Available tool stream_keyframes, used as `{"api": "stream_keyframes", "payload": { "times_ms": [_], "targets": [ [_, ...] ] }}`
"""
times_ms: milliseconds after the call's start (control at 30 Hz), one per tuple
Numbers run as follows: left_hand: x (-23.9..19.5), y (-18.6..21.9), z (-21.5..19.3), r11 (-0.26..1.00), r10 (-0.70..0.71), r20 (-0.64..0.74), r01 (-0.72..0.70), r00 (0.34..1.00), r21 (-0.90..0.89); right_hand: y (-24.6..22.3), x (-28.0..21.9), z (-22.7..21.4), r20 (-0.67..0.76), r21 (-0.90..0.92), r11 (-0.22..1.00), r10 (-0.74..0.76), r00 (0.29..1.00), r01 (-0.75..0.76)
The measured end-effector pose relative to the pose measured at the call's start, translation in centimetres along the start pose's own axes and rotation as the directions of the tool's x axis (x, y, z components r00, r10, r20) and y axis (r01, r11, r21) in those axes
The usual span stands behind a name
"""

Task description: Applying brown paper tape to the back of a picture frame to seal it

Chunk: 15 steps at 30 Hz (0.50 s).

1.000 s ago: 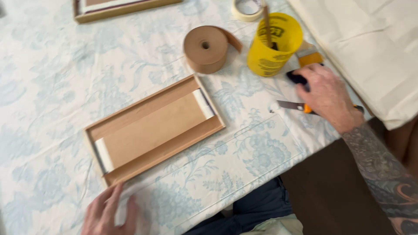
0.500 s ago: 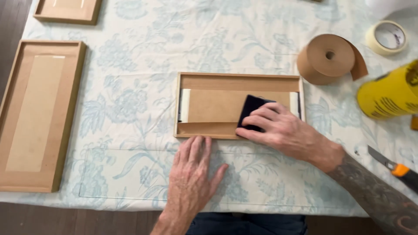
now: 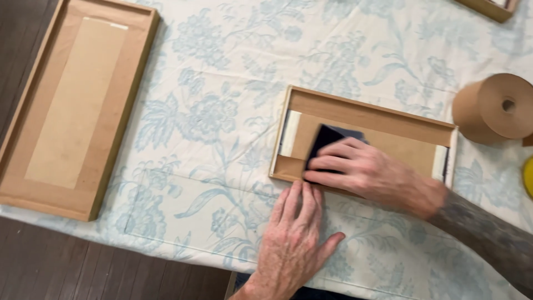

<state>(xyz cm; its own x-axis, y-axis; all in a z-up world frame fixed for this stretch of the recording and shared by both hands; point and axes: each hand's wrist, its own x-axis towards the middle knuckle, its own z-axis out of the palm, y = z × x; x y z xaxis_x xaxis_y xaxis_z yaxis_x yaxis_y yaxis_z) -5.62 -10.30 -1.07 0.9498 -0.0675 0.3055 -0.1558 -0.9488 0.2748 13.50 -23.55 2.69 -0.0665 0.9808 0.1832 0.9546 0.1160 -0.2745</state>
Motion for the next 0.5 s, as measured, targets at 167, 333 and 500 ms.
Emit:
{"api": "stream_keyframes", "payload": {
  "times_ms": [167,333,500],
  "targets": [
    [0.1,0.2,0.0,1.0,-0.027,0.007,0.027,1.0,-0.009,0.7,4.9,1.2,-0.065,-0.054,0.996,-0.077,0.995,0.073],
    [0.6,-0.1,0.0,1.0,-0.002,-0.02,0.002,1.0,-0.02,0.7,5.1,1.5,-0.057,-0.114,0.991,-0.071,0.996,0.064],
    [0.8,-0.1,0.0,0.999,0.031,-0.053,-0.03,0.998,0.013,2.2,3.8,-0.5,0.033,-0.283,0.953,0.124,0.992,-0.109]
  ]
}}
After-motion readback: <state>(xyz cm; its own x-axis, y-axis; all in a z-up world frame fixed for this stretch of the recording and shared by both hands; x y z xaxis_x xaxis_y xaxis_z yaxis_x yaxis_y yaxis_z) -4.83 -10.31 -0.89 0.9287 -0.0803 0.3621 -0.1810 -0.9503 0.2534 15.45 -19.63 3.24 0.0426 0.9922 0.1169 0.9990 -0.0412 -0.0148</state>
